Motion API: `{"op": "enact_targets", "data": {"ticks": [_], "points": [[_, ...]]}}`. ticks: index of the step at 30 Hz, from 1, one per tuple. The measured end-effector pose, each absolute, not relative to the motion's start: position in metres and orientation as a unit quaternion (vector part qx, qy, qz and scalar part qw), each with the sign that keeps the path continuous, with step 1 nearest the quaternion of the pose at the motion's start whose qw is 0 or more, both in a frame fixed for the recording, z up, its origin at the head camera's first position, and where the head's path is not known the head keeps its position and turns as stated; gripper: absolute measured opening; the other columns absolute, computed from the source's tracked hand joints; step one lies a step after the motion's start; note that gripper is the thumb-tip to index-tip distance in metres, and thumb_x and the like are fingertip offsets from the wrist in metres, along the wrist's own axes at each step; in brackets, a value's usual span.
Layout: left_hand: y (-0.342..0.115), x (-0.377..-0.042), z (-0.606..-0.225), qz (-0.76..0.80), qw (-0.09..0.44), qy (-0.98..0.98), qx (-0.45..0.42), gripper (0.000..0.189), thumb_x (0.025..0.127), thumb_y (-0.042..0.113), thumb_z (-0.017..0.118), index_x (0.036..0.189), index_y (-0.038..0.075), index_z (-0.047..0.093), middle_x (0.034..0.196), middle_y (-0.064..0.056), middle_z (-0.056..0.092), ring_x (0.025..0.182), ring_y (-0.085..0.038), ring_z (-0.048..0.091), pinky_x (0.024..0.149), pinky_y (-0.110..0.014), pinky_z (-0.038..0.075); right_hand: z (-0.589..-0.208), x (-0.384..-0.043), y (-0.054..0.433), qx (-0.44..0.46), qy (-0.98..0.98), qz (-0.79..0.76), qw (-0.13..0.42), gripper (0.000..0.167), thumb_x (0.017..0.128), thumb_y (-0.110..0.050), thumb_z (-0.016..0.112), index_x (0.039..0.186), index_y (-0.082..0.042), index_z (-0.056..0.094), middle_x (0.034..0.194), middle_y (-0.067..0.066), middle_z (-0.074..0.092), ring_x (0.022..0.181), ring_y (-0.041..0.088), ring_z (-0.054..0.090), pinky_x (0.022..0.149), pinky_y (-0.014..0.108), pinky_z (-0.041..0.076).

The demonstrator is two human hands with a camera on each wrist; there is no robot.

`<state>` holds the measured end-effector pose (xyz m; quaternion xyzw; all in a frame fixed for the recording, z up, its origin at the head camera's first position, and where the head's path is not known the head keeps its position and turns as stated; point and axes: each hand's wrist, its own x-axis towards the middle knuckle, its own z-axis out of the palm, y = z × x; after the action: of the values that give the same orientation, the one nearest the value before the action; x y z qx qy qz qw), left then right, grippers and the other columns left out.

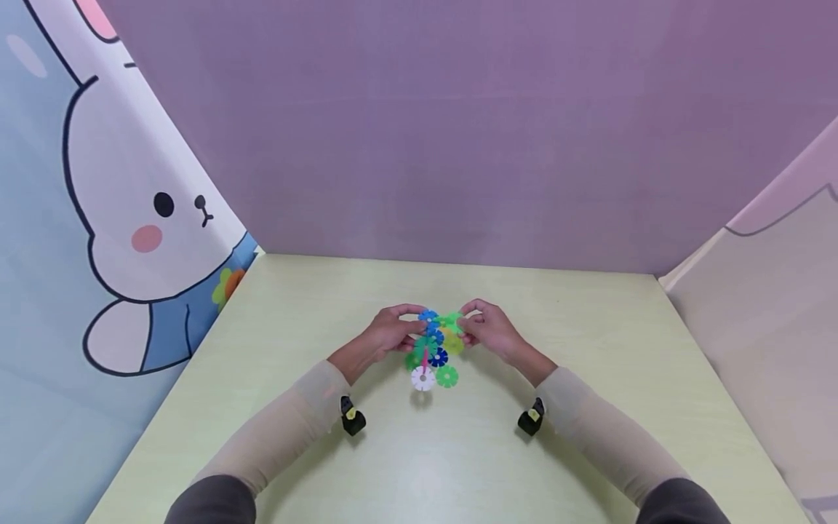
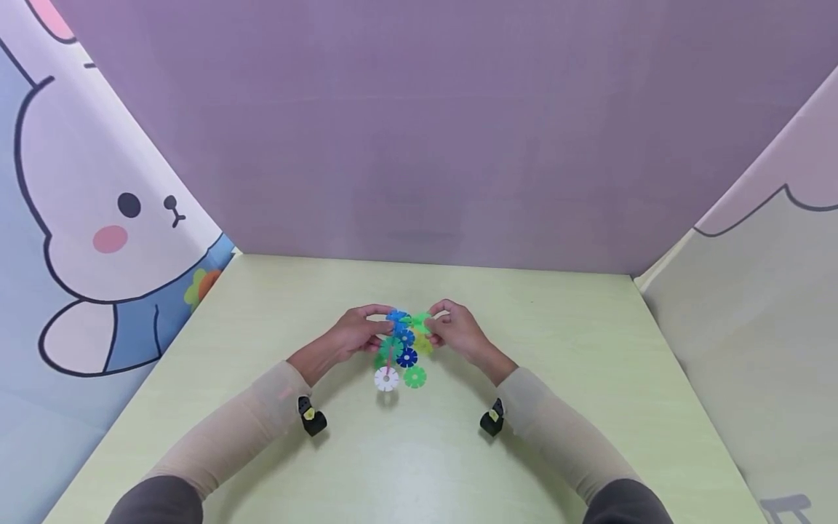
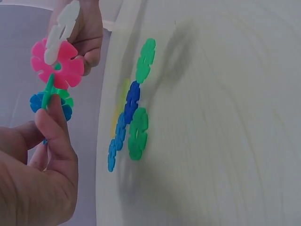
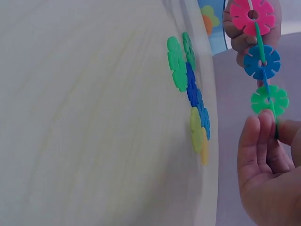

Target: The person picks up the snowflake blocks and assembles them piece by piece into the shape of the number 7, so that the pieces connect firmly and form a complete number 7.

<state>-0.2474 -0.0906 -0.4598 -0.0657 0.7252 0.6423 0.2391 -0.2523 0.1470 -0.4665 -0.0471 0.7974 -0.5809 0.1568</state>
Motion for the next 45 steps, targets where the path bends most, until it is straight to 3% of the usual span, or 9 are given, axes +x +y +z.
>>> {"op": "enact_targets", "data": {"ticks": [4, 13, 18, 28, 40, 45], "points": [[-0.093, -0.251, -0.460, 0.633, 0.238, 0.734, -0.063, 0.035, 0.097, 0.022, 0.071, 0.132, 0.023, 0.066, 0.100, -0.008, 0.076, 0.054, -0.012, 0.060, 0.051, -0.022, 0.054, -0.466, -0.256, 0.148, -0.057, 0.804, -0.566, 0.172, 0.017, 0.102, -0.012, 0.061, 0.116, -0.004, 0.056, 0.092, 0.027, 0.071, 0.067, 0.017, 0.067, 0.072, 0.039, 0.064], [-0.097, -0.253, -0.461, 0.625, 0.243, 0.741, -0.049, 0.042, 0.099, 0.022, 0.068, 0.140, 0.018, 0.061, 0.102, -0.008, 0.074, 0.054, -0.011, 0.057, 0.050, -0.022, 0.052, -0.463, -0.264, 0.151, -0.091, 0.831, -0.521, 0.172, 0.020, 0.104, -0.022, 0.059, 0.115, -0.006, 0.063, 0.085, 0.011, 0.070, 0.074, 0.024, 0.068, 0.068, 0.037, 0.062], [-0.100, -0.254, -0.461, 0.625, 0.244, 0.740, -0.047, 0.044, 0.099, 0.022, 0.068, 0.142, 0.017, 0.060, 0.103, -0.008, 0.074, 0.054, -0.011, 0.057, 0.050, -0.021, 0.052, -0.461, -0.272, 0.154, -0.101, 0.840, -0.507, 0.164, 0.027, 0.106, -0.026, 0.055, 0.119, -0.004, 0.064, 0.087, 0.011, 0.070, 0.082, 0.032, 0.069, 0.071, 0.040, 0.061], [-0.103, -0.256, -0.464, 0.615, 0.256, 0.744, -0.046, 0.039, 0.098, 0.023, 0.069, 0.137, 0.022, 0.064, 0.104, -0.007, 0.074, 0.055, -0.012, 0.056, 0.053, -0.023, 0.053, -0.463, -0.291, 0.159, -0.122, 0.856, -0.479, 0.150, 0.035, 0.106, -0.025, 0.056, 0.129, 0.001, 0.059, 0.091, 0.011, 0.070, 0.081, 0.024, 0.068, 0.067, 0.032, 0.059], [-0.116, -0.247, -0.467, 0.617, 0.258, 0.742, -0.050, 0.037, 0.099, 0.020, 0.068, 0.136, 0.021, 0.064, 0.107, -0.009, 0.074, 0.054, -0.012, 0.054, 0.052, -0.022, 0.051, -0.470, -0.294, 0.159, -0.138, 0.888, -0.421, 0.121, 0.032, 0.103, -0.022, 0.060, 0.127, -0.002, 0.063, 0.100, 0.018, 0.070, 0.081, 0.027, 0.065, 0.064, 0.030, 0.057], [-0.124, -0.245, -0.468, 0.614, 0.256, 0.745, -0.053, 0.036, 0.099, 0.021, 0.067, 0.135, 0.023, 0.064, 0.111, -0.010, 0.074, 0.057, -0.013, 0.053, 0.054, -0.023, 0.051, -0.476, -0.294, 0.160, -0.141, 0.895, -0.404, 0.127, 0.030, 0.102, -0.021, 0.062, 0.126, -0.003, 0.064, 0.101, 0.015, 0.069, 0.078, 0.023, 0.064, 0.063, 0.029, 0.056]]}}
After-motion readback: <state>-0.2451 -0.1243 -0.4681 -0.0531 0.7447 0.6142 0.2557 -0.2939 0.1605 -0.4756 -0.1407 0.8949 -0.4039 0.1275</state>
